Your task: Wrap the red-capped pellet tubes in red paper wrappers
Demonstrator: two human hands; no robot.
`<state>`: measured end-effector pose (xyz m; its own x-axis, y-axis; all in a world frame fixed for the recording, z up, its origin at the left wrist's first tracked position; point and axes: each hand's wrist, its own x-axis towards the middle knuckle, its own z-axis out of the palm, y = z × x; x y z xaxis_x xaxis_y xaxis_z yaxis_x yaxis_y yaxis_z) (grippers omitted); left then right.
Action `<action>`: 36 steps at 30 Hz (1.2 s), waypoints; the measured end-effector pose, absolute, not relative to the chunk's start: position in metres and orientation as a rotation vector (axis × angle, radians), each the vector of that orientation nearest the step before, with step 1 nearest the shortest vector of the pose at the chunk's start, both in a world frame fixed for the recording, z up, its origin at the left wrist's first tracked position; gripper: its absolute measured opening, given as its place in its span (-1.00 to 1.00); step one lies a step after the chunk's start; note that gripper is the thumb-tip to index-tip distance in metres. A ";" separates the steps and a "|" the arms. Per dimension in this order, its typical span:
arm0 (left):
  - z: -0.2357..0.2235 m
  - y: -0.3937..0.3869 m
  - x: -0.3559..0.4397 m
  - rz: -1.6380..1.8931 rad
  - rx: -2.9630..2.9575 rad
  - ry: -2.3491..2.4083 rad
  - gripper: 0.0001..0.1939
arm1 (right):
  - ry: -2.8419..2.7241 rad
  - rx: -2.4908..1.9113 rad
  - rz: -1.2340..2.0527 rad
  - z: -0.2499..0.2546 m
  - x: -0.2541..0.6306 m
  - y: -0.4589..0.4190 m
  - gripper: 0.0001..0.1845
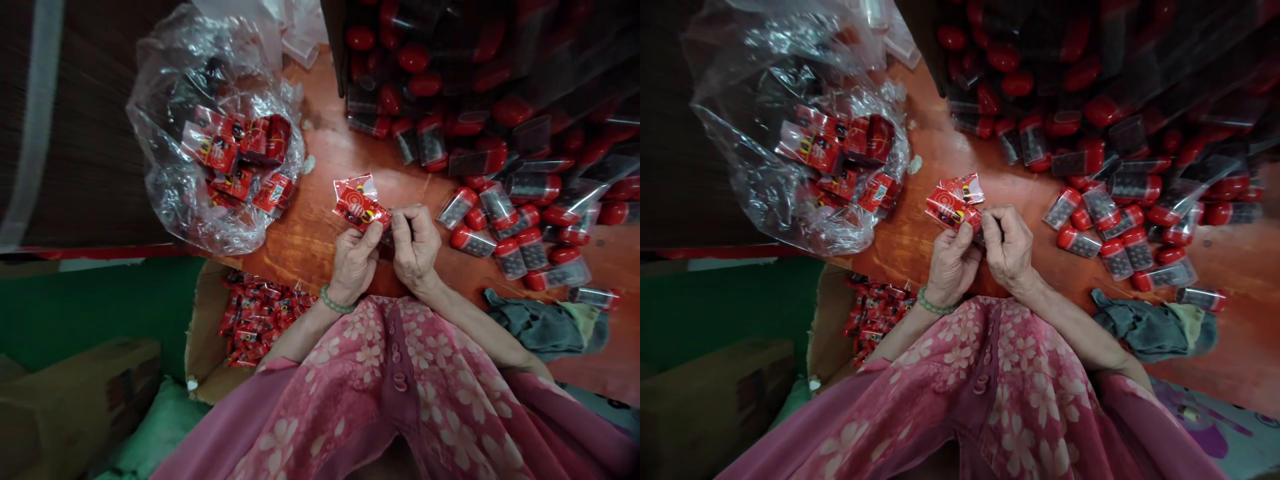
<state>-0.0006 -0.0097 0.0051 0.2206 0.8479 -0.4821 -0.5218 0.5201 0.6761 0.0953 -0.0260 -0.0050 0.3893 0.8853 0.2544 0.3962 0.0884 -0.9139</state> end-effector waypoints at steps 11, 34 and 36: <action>0.007 0.007 -0.019 1.088 0.360 0.958 -0.68 | -1.022 -1.205 1.429 -0.006 0.110 -0.036 -0.55; 0.001 0.013 -0.012 0.960 0.430 0.878 -0.42 | -0.792 -1.271 1.318 -0.003 0.110 -0.034 -0.68; -0.001 0.015 -0.012 0.992 0.406 0.934 -0.46 | -0.816 -1.292 1.266 -0.005 0.108 -0.033 -0.68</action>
